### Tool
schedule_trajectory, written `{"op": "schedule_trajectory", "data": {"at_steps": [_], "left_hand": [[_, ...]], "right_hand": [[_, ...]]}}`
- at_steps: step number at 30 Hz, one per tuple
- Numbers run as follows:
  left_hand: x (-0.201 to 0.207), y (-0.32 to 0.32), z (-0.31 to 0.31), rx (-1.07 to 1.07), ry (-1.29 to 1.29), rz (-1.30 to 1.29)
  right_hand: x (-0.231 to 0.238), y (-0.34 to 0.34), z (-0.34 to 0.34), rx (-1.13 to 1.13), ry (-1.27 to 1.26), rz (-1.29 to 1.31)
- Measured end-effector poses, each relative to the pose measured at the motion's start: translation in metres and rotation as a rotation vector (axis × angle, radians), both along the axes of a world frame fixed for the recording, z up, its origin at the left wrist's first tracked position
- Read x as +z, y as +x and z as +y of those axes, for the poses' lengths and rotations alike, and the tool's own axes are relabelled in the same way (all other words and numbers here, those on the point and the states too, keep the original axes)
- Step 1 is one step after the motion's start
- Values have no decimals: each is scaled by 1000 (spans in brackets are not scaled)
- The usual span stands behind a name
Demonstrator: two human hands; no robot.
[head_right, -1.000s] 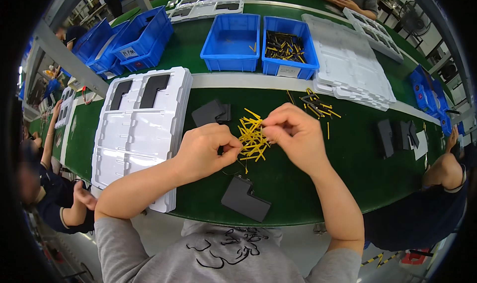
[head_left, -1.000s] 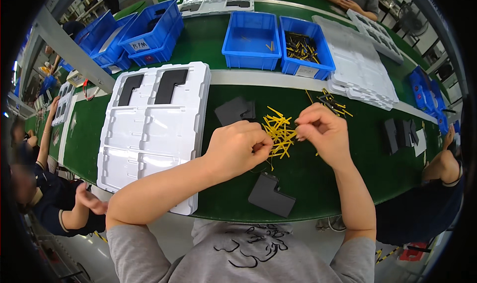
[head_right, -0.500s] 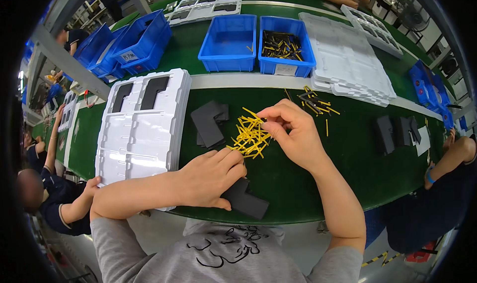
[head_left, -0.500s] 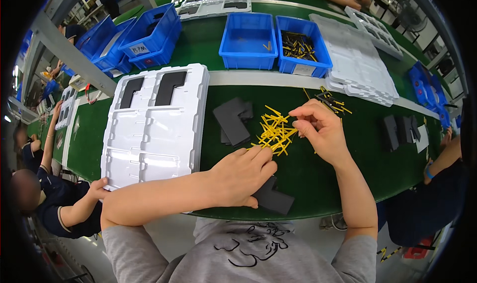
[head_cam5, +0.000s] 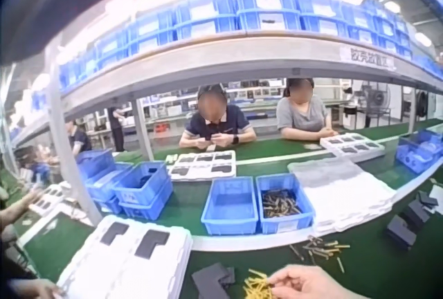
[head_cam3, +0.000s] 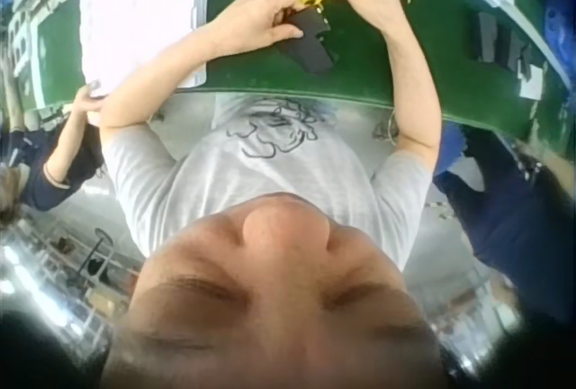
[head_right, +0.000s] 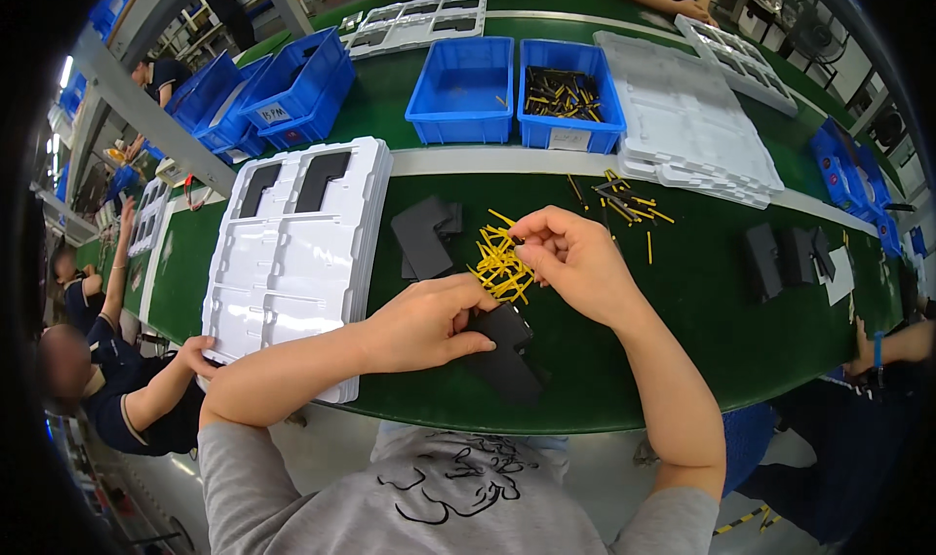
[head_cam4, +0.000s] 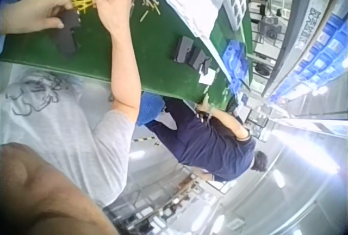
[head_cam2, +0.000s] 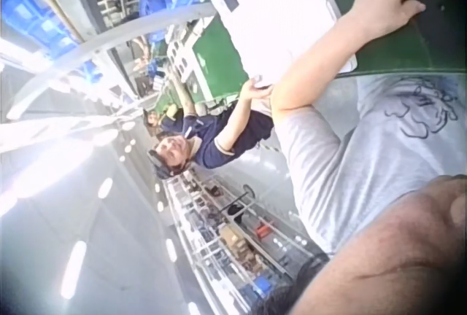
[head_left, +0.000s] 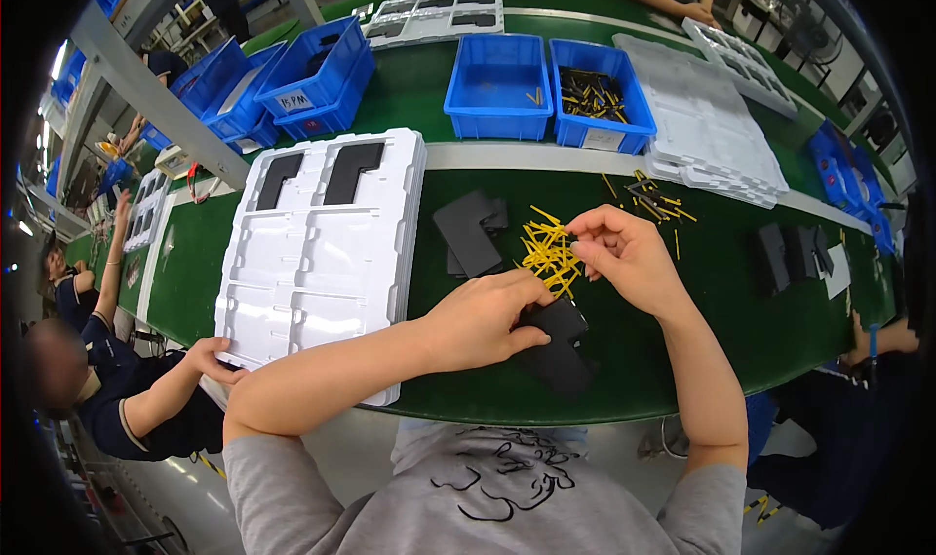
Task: The person inserts small yellow components into gray rectangular modules at a factory assembly station. They place the completed modules into a white plastic tray and periodically stack the trays. The task involves repetitive manual insertion and placement of parts.
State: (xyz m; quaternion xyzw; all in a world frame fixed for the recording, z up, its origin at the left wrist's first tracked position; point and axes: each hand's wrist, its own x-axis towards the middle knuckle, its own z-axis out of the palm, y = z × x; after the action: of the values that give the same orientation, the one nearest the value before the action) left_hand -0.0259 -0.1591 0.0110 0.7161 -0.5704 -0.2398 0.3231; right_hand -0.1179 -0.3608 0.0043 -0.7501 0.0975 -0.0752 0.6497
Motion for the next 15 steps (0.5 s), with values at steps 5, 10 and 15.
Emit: {"op": "schedule_trajectory", "data": {"at_steps": [5, 10, 15], "left_hand": [[-4, -9, 4, 28, -20, -226], [29, 29, 5, 213, -55, -570], [-6, 62, 11, 216, 131, -556]], "right_hand": [[-13, 3, -5, 35, -94, -14], [-7, 0, -8, 31, -199, 21], [-6, 1, -6, 78, -220, -20]]}}
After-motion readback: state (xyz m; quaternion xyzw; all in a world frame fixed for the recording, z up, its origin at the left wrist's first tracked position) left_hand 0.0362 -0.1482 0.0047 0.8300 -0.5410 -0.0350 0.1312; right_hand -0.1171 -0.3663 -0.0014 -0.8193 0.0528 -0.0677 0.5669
